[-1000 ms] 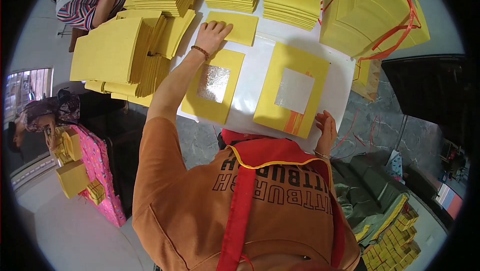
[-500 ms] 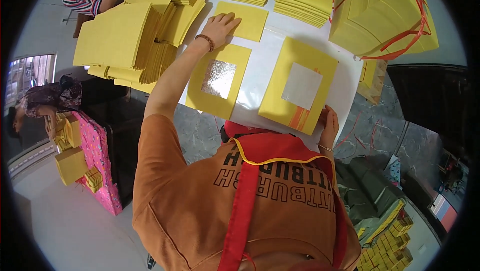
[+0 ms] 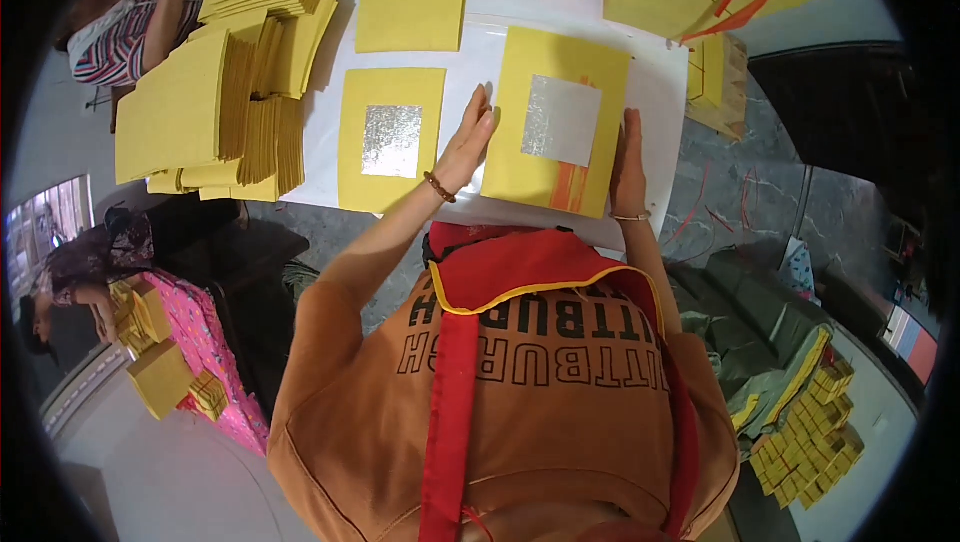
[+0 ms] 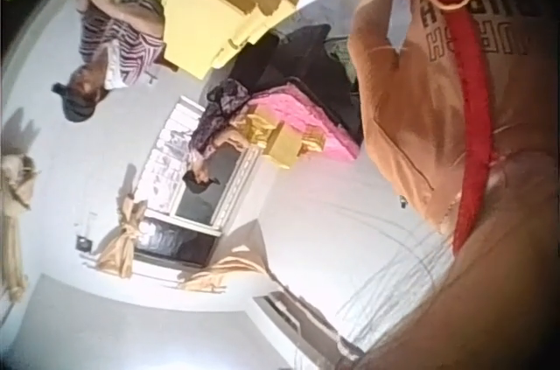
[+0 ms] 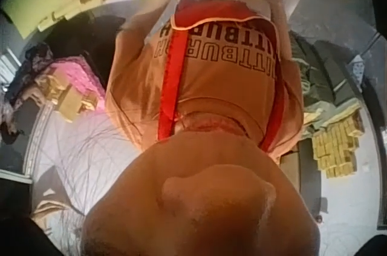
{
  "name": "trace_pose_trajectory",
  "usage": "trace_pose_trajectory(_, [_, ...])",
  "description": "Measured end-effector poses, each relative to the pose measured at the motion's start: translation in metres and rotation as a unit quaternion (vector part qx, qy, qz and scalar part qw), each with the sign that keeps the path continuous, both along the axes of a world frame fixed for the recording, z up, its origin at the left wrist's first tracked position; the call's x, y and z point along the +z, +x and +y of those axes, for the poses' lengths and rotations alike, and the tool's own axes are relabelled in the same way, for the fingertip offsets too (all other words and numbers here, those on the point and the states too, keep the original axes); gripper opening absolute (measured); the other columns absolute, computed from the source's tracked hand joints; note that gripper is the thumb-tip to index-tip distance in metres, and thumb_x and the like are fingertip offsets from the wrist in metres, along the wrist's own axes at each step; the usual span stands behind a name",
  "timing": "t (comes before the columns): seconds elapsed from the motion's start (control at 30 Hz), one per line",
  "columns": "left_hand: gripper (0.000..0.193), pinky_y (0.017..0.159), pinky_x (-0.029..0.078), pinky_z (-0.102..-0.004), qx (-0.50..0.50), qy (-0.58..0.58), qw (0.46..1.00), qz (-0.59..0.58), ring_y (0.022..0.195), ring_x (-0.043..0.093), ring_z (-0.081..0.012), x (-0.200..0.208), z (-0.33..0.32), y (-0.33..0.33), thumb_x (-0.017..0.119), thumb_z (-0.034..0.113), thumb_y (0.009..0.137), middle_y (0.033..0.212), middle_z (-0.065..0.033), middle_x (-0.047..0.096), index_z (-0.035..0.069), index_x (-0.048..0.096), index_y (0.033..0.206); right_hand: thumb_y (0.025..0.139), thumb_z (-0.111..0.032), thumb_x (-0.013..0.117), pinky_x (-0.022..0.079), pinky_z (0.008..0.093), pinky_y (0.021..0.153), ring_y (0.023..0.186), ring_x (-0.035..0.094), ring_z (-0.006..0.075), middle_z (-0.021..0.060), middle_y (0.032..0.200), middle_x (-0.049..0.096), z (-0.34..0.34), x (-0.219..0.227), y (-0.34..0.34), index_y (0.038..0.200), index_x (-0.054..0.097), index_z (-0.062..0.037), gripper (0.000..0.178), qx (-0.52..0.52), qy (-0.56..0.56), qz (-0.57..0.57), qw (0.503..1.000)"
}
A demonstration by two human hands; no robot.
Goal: The recorder is stacking and organizing individual sheets of joss paper onto a pile.
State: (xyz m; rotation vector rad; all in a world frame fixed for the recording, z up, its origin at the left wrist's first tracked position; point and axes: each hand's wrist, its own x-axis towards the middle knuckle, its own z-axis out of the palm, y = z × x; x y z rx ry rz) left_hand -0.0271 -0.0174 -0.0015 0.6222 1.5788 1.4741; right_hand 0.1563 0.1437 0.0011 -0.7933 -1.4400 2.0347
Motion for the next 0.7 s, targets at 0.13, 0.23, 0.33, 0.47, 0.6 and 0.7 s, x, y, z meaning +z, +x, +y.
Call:
trace_pose_trajectory(0.13, [0.074, 0.109, 0.009, -0.0317, 0.026, 0.027, 0.999, 0.024, 0.136, 0.008, -0.0266, 0.003, 0.012, 0.022, 0.037, 0.045, 0.092, 0.146, -0.0189, 0.01, -0.002, 0.004, 0.14, 0.096, -0.041, 0.026, 0.023, 0.0316, 0.106, 0.131, 0.021, 0.0215, 0.0085, 0.146, 0.016, -0.001, -0.012, -0.003, 0.142, -0.001, -0.008, 0.062, 0.029, -0.023, 0.021, 0.999])
trace_pose_trajectory(0.23, [0.075, 0.109, 0.01, -0.0321, 0.028, 0.015, 0.999, 0.004, 0.136, 0.009, -0.027, 0.008, 0.013, 0.028, 0.04, 0.043, 0.091, 0.146, -0.0193, 0.01, -0.003, 0.005, 0.14, 0.097, -0.039, 0.023, 0.023, 0.0309, 0.106, 0.13, 0.023, 0.0194, 0.0069, 0.146, 0.016, -0.002, -0.006, 0.0, 0.142, 0.002, -0.0094, 0.058, 0.036, -0.014, 0.012, 0.999])
trace_pose_trajectory(0.33, [0.074, 0.109, 0.01, -0.0321, 0.021, 0.016, 0.999, 0.047, 0.136, 0.008, -0.027, 0.006, 0.015, 0.035, 0.043, 0.039, 0.091, 0.146, -0.0195, 0.011, -0.004, 0.005, 0.139, 0.098, -0.036, 0.022, 0.023, 0.0311, 0.106, 0.13, 0.023, 0.0185, 0.0071, 0.146, 0.016, -0.003, 0.005, 0.0, 0.143, 0.003, -0.0105, 0.055, 0.018, -0.136, 0.077, 0.987])
trace_pose_trajectory(0.47, [0.074, 0.109, 0.01, -0.0318, 0.018, 0.026, 0.999, 0.042, 0.135, 0.011, -0.027, 0.0, 0.014, 0.034, 0.046, 0.032, 0.09, 0.145, -0.0195, 0.013, -0.005, 0.005, 0.138, 0.097, -0.036, 0.023, 0.023, 0.0316, 0.106, 0.13, 0.025, 0.0188, 0.0061, 0.145, 0.019, 0.001, 0.0, 0.006, 0.143, 0.008, -0.0118, 0.054, 0.004, -0.079, 0.052, 0.996])
trace_pose_trajectory(0.6, [0.06, 0.102, 0.024, -0.0383, -0.018, 0.027, 0.951, 0.308, 0.125, 0.029, -0.032, 0.039, 0.004, 0.03, 0.056, 0.023, 0.085, 0.136, -0.0195, 0.031, 0.001, 0.028, 0.134, 0.093, -0.032, 0.034, 0.023, 0.034, 0.104, 0.128, 0.029, 0.0213, 0.0059, 0.135, 0.034, 0.009, 0.005, 0.028, 0.134, 0.028, -0.0118, 0.046, 0.008, 0.128, -0.01, 0.992])
trace_pose_trajectory(0.7, [0.048, 0.09, 0.033, -0.0397, -0.103, 0.08, 0.823, 0.553, 0.112, 0.041, -0.0308, 0.055, -0.004, 0.031, 0.065, 0.021, 0.075, 0.124, -0.0149, 0.045, 0.008, 0.05, 0.119, 0.087, -0.026, 0.048, 0.024, 0.0367, 0.102, 0.124, 0.035, 0.0242, 0.0055, 0.122, 0.053, 0.013, 0.019, 0.042, 0.12, 0.052, -0.0114, 0.037, 0.048, 0.377, -0.088, 0.921])
